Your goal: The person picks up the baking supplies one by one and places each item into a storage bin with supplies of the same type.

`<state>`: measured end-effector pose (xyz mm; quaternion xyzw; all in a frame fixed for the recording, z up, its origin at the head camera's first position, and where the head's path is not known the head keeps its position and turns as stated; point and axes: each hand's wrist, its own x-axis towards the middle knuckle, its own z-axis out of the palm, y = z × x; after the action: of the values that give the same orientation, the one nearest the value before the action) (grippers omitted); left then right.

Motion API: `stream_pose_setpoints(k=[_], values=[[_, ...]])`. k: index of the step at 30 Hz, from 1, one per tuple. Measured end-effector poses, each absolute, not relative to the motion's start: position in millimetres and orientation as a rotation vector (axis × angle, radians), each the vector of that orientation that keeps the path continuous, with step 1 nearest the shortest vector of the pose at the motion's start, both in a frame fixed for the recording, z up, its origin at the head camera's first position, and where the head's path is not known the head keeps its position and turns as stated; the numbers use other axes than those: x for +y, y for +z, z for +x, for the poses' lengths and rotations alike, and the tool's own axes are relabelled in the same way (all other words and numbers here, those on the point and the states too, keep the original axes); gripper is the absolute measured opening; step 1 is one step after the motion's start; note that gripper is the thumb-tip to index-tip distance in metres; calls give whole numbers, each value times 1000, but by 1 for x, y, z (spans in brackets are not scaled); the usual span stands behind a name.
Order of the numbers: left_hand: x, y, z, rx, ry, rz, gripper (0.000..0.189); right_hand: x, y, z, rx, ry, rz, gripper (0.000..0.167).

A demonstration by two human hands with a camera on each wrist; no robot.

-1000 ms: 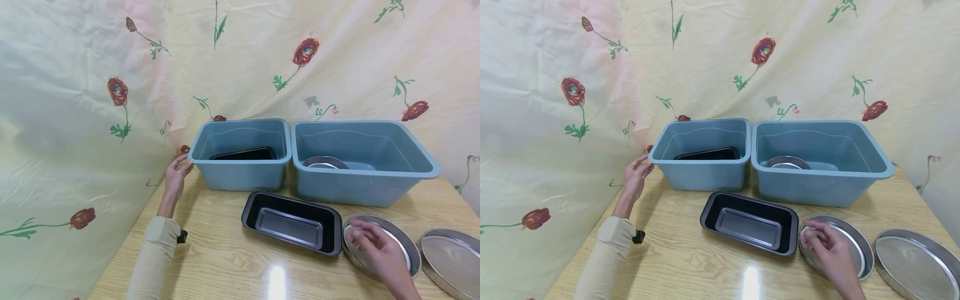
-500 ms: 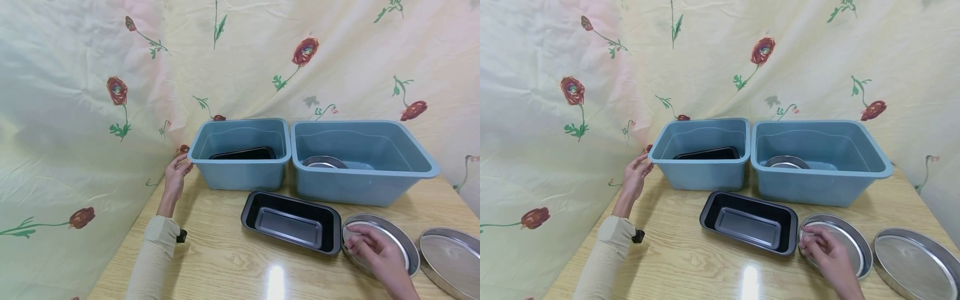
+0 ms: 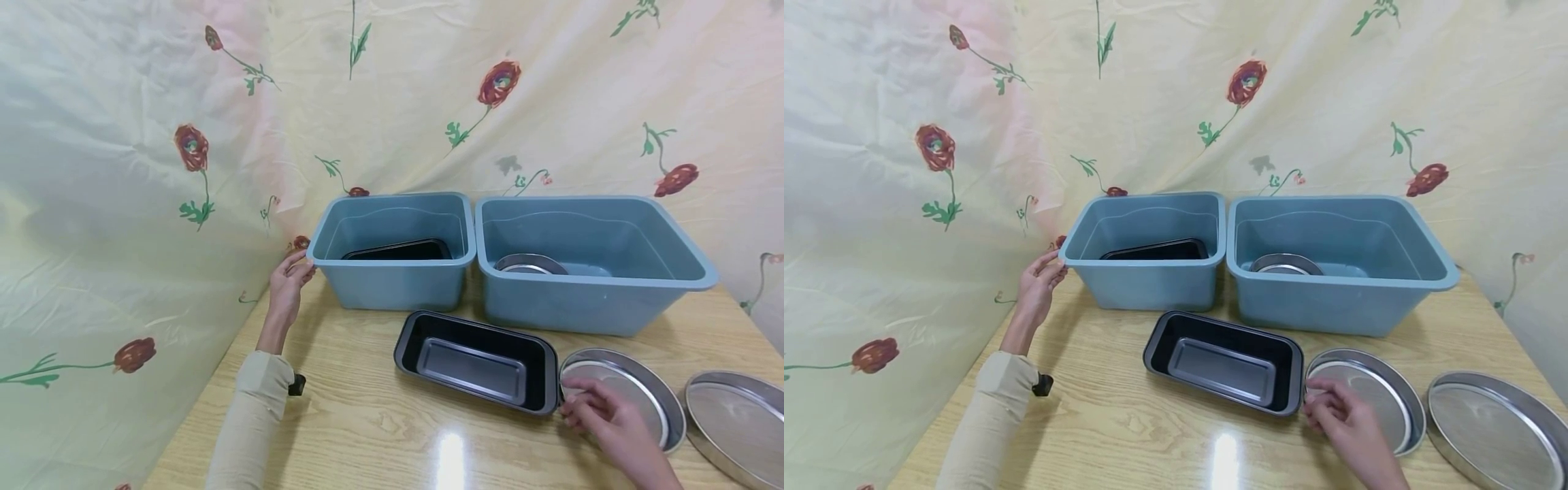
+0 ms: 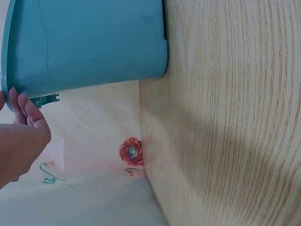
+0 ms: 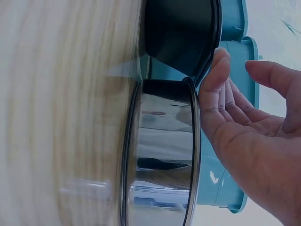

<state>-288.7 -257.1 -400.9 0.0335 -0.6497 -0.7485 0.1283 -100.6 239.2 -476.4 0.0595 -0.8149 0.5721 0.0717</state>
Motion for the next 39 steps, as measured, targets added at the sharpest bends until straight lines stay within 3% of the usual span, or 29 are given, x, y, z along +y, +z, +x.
stream_pose_setpoints(k=[20, 30, 39], values=[[-257, -403, -288, -1853, -2196, 100, 40, 227, -471, -97, -2640, 1562, 23, 27], [-256, -402, -288, -1857, -2186, 99, 37, 224, -466, -99, -2684, 1767, -112, 35], [-254, -401, -288, -1842, -2191, 99, 37, 224, -467, -102, -2650, 1829, -75, 39]])
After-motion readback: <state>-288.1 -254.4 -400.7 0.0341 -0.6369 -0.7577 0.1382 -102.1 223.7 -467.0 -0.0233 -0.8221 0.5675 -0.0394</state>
